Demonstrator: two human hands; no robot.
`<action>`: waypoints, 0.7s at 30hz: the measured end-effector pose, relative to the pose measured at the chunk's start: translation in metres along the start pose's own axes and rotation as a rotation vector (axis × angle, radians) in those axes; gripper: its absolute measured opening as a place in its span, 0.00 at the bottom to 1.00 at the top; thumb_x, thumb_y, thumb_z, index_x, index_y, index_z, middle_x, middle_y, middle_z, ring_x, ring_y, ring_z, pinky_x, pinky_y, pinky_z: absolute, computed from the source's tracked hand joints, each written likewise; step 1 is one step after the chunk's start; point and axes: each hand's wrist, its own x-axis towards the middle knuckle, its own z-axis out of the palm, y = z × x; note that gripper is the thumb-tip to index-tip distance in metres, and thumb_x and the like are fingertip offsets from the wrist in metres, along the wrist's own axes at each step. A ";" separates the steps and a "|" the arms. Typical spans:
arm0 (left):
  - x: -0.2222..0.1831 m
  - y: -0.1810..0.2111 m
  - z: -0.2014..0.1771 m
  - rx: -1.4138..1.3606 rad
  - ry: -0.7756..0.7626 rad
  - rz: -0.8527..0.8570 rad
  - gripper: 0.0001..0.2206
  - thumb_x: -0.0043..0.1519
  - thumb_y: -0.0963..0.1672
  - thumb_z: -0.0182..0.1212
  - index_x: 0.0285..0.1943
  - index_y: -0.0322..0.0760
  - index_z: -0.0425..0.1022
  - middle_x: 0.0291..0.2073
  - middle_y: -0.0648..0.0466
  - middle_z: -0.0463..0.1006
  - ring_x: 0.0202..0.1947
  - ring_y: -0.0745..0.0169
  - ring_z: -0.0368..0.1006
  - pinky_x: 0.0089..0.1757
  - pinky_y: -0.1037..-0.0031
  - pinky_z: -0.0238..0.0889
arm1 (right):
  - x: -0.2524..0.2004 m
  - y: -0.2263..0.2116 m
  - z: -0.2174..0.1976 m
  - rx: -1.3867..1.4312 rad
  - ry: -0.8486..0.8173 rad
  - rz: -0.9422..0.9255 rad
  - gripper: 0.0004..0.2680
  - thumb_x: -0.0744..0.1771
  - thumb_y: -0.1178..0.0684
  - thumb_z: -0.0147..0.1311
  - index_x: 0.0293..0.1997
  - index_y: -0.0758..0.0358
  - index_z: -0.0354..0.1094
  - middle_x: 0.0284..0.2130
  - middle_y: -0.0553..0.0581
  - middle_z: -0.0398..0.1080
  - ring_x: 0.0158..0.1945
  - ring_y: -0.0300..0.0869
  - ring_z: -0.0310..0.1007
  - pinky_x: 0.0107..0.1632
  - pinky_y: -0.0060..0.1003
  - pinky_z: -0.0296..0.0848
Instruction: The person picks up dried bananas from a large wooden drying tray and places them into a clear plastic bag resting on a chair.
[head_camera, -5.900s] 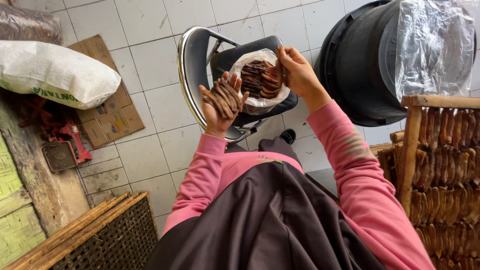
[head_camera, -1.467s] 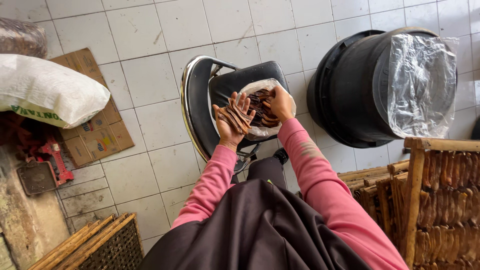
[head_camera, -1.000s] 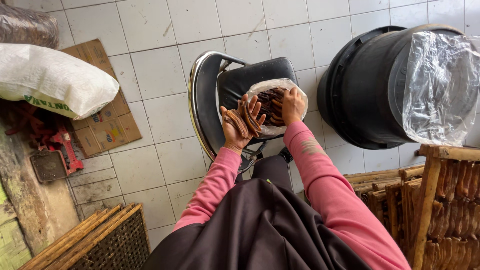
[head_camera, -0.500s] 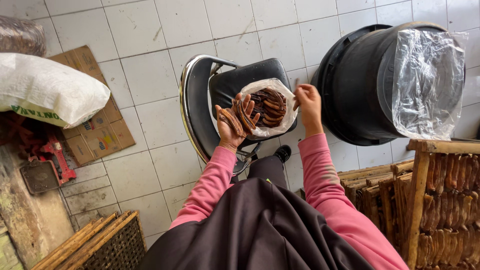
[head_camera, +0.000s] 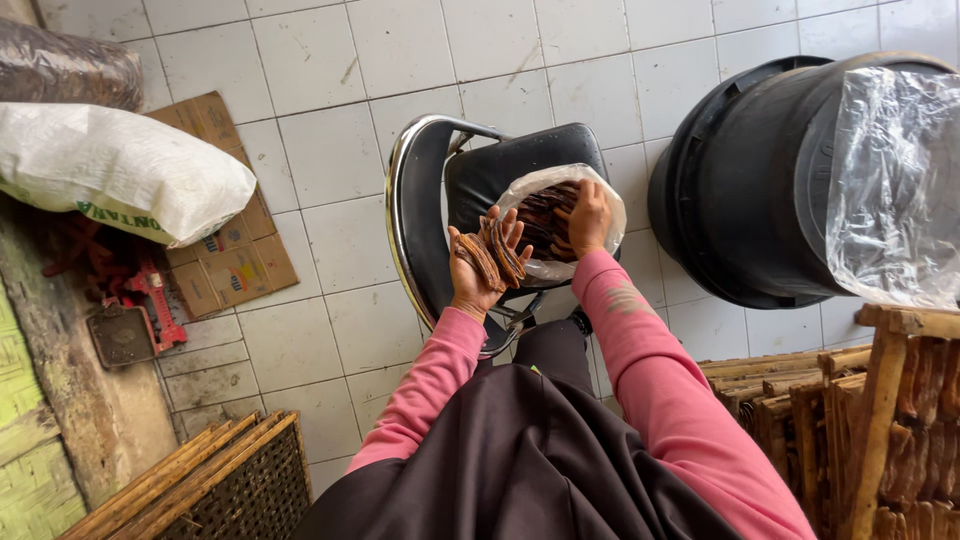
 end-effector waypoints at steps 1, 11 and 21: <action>-0.001 0.002 -0.001 0.001 0.009 0.010 0.36 0.68 0.65 0.38 0.74 0.44 0.63 0.69 0.48 0.68 0.67 0.51 0.66 0.61 0.46 0.63 | 0.002 0.002 -0.001 -0.001 -0.001 0.017 0.07 0.68 0.61 0.50 0.49 0.62 0.68 0.44 0.63 0.72 0.48 0.60 0.71 0.49 0.52 0.71; 0.001 0.008 -0.005 0.044 0.071 0.045 0.36 0.67 0.66 0.36 0.73 0.45 0.63 0.68 0.48 0.68 0.67 0.52 0.66 0.60 0.48 0.64 | 0.009 0.009 0.007 -0.151 -0.008 -0.095 0.13 0.66 0.64 0.48 0.57 0.62 0.66 0.52 0.61 0.67 0.59 0.57 0.65 0.64 0.48 0.62; 0.003 0.005 -0.007 0.036 0.046 0.012 0.37 0.67 0.66 0.33 0.73 0.45 0.64 0.68 0.49 0.68 0.67 0.53 0.66 0.60 0.49 0.64 | 0.006 0.012 0.002 -0.351 -0.075 -0.163 0.15 0.65 0.56 0.55 0.59 0.62 0.67 0.48 0.60 0.66 0.57 0.53 0.64 0.59 0.47 0.62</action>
